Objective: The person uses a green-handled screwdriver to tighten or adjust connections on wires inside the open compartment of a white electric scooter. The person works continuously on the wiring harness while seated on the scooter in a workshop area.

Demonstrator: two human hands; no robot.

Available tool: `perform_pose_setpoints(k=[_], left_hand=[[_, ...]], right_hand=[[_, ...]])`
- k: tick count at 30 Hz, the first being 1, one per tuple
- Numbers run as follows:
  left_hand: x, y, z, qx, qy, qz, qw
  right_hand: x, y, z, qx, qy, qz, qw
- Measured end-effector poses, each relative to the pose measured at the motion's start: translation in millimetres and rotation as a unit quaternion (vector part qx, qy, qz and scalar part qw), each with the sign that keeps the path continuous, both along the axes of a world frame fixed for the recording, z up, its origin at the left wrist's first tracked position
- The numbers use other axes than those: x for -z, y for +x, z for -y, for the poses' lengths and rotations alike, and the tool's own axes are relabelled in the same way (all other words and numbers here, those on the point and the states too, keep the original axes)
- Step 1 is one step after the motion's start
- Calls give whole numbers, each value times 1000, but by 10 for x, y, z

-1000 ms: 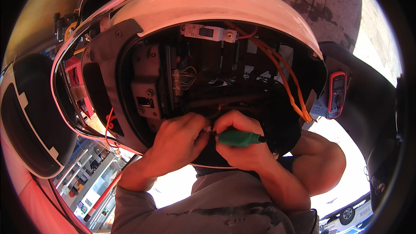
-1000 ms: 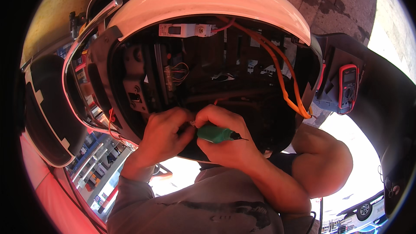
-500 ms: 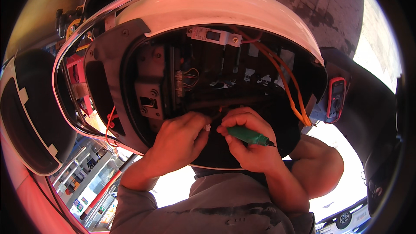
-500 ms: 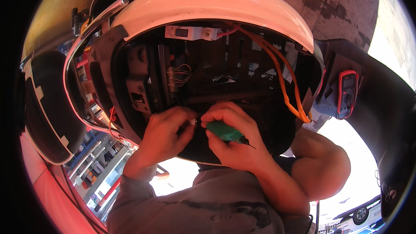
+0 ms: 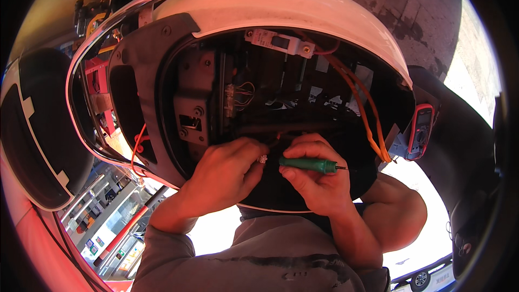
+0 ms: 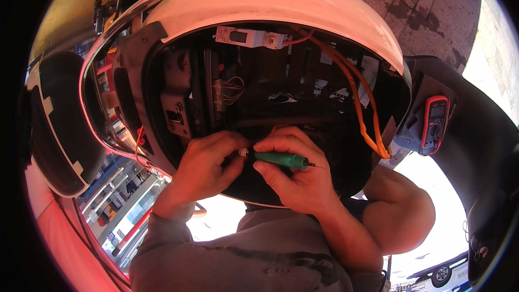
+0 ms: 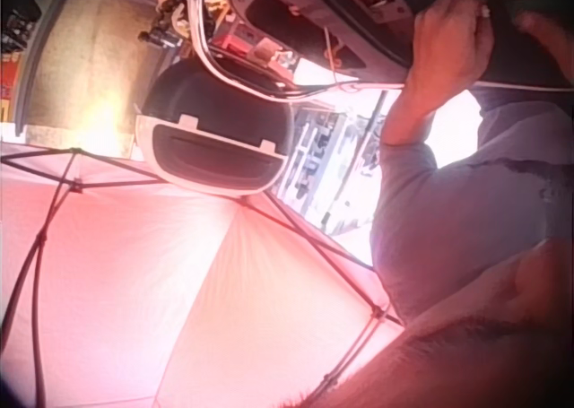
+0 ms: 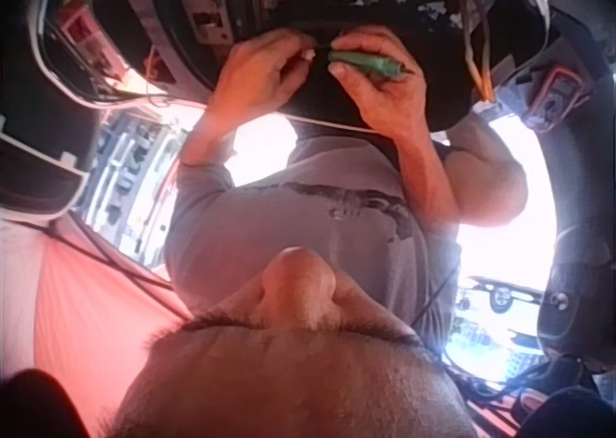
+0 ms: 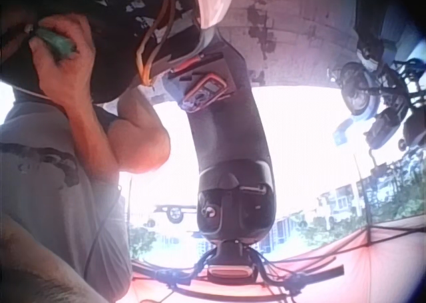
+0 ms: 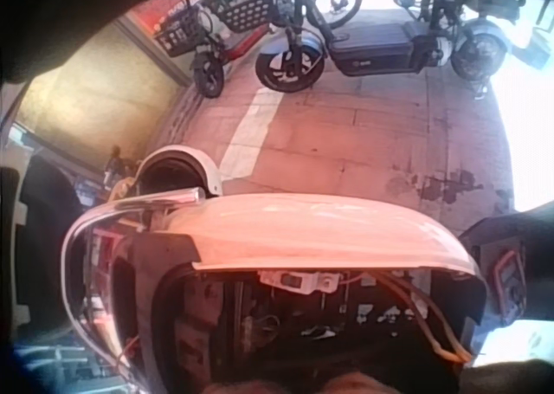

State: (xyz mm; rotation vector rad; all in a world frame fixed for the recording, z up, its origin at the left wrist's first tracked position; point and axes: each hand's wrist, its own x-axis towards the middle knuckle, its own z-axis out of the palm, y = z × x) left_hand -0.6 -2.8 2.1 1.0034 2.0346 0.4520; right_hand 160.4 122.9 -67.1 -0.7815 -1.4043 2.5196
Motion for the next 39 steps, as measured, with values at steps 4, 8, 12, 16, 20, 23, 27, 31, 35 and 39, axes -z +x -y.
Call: perform_pose_setpoints(k=[4,8,12,16,20,23,27,31,35,39], left_hand=[[10,-5,1,7,17,6,1000],[19,-7,10,7,19,9,1000],[32,-11,19,13,28,7,999],[34,-8,22,12,27,6,1000],[32,-10,22,15,27,5,1000],[25,-9,20,13,21,9,1000],[28,-10,16,9,25,13,1000],[27,-11,18,11,24,15,1000],[25,-15,23,14,20,15,1000],[25,-10,24,16,16,14,1000]], right_hand=[[-20,-13,42,14,-52,5,999],[-34,-29,51,23,6,-2,1000],[-54,-22,21,13,97,-23,995],[-56,-31,15,15,131,-39,991],[-53,-30,4,11,151,-48,987],[-73,-18,5,6,120,-33,992],[-72,-20,7,2,123,-38,992],[-75,-26,9,0,127,-44,991],[-95,-31,-2,-14,137,-37,990],[-115,-39,-16,-19,163,-45,985]])
